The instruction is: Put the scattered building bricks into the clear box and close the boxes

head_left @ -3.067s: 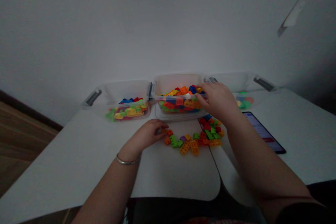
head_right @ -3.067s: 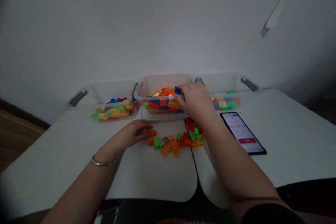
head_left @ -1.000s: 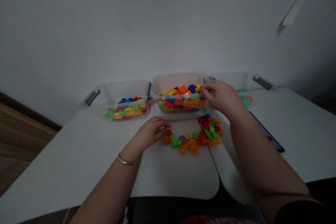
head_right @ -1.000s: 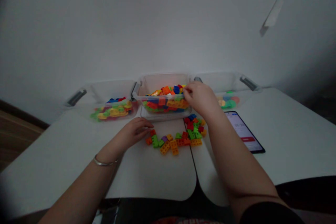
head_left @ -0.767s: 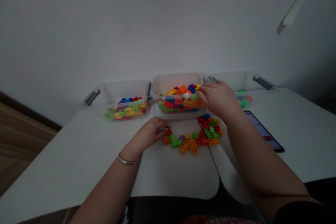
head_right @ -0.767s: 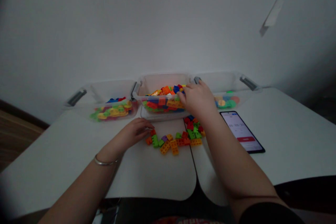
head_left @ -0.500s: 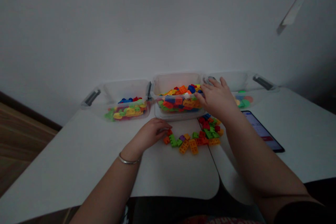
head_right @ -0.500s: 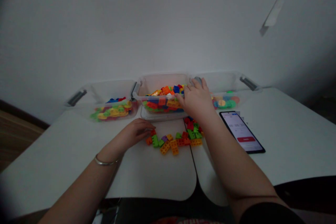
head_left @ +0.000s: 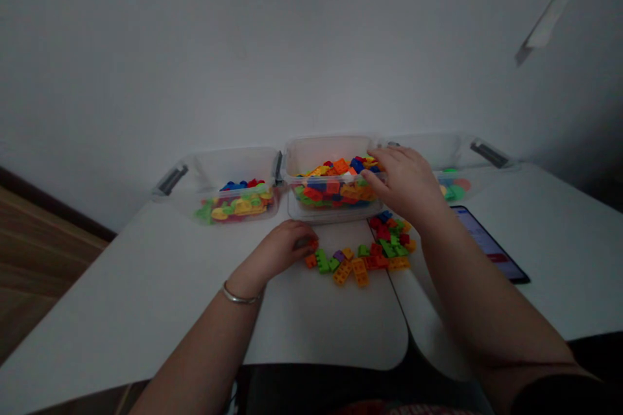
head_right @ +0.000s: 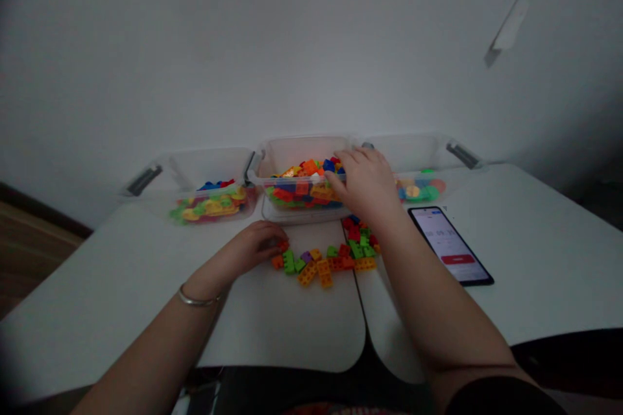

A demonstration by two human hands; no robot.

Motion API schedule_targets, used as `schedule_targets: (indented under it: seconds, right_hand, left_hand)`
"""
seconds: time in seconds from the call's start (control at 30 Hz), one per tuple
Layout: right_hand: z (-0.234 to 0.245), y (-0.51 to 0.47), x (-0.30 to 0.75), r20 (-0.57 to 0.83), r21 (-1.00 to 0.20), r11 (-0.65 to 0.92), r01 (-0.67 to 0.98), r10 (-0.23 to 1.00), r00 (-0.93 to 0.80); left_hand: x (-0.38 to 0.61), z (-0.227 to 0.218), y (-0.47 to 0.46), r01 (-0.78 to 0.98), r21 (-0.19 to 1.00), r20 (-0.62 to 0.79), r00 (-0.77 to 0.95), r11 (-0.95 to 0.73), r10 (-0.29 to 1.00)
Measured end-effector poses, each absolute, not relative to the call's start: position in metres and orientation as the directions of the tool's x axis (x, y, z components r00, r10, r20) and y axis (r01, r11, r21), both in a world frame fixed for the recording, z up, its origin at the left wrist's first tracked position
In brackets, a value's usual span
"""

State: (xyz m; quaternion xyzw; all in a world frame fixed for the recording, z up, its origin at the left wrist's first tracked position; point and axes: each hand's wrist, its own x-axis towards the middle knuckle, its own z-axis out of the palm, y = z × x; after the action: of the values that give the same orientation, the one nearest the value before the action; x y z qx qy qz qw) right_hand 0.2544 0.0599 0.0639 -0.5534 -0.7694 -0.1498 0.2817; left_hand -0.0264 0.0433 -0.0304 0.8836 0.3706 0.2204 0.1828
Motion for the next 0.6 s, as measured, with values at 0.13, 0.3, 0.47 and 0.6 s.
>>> schedule_targets:
  seconds: [0.13,0.3,0.47,0.6]
  right_hand:
    - [0.072,0.051,0.25,0.677,-0.221,0.465,0.857,0.706,-0.208]
    - [0.072,0.041,0.235,0.681,-0.389,0.599,0.7,0.698,-0.219]
    - [0.059,0.03,0.211,0.603,-0.491,0.72,0.49,0.687,-0.405]
    - [0.049,0.027,0.199,0.538,-0.476,0.757,0.447,0.653,-0.533]
  left_hand:
    - [-0.025,-0.021,0.04,0.601,0.492,0.283,0.573,-0.63,0.769]
    - [-0.022,-0.003,0.032,0.569,0.53,0.47,0.42,-0.629,0.776]
    - [-0.017,0.0,0.033,0.336,0.819,0.436,0.161,-0.465,0.885]
    - [-0.013,0.0,0.034,0.106,0.941,0.307,0.143,-0.323,0.941]
